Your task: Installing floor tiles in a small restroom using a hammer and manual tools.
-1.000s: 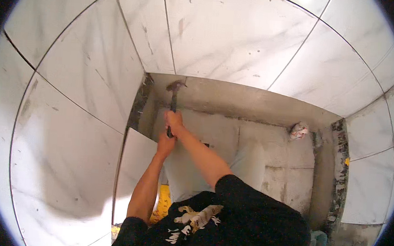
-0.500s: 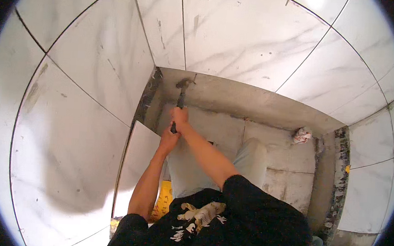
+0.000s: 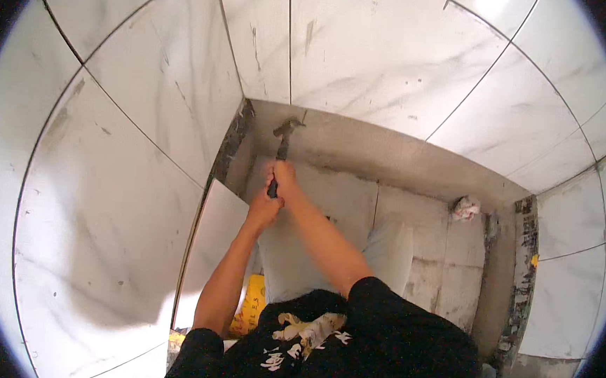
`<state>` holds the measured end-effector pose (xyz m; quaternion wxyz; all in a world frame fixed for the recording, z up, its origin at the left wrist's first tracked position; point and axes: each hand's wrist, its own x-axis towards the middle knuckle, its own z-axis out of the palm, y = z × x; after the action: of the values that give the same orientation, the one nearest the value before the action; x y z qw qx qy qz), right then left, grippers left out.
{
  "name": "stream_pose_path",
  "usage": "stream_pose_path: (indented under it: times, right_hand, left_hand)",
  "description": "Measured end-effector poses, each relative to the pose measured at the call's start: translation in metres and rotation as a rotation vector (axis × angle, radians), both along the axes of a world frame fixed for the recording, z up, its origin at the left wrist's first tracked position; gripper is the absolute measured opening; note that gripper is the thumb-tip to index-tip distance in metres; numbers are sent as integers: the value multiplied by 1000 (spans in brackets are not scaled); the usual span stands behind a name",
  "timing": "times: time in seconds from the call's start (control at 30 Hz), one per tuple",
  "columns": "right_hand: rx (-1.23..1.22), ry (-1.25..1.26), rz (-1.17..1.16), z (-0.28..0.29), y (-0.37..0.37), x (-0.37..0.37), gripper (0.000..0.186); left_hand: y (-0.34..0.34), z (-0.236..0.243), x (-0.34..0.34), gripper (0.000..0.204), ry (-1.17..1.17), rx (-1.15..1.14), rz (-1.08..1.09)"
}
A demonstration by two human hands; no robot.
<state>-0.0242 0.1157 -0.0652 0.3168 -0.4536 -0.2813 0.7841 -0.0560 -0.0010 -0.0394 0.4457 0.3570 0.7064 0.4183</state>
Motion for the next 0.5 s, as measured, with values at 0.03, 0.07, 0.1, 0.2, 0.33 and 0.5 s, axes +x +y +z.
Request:
stream_pose_path:
  times: [0.03,0.07,0.1,0.2,0.33,0.5]
  right_hand:
    - [-78,51,-10,0,-2,0,14]
    - [-92,96,59,-1,-2,1,14]
    - [-20,72,6,-3,-2,1,13]
    - [58,-87,-121,-17,0,-9,12]
    - [120,-315,-180,-43,4,-27,16]
    - [357,-429,-27,-43,4,-14,22]
  left_hand:
    - [1,4,-1,34,10,-28,19]
    - [1,4,1,36,44,-67,0]
    - [3,4,-2,37,54,-55,-68]
    - [8,-15,-15,35,82,254,-88]
    - [11,-46,-27,35,111,-2,-32]
    - [17,-51,-14,26,229,15,-13]
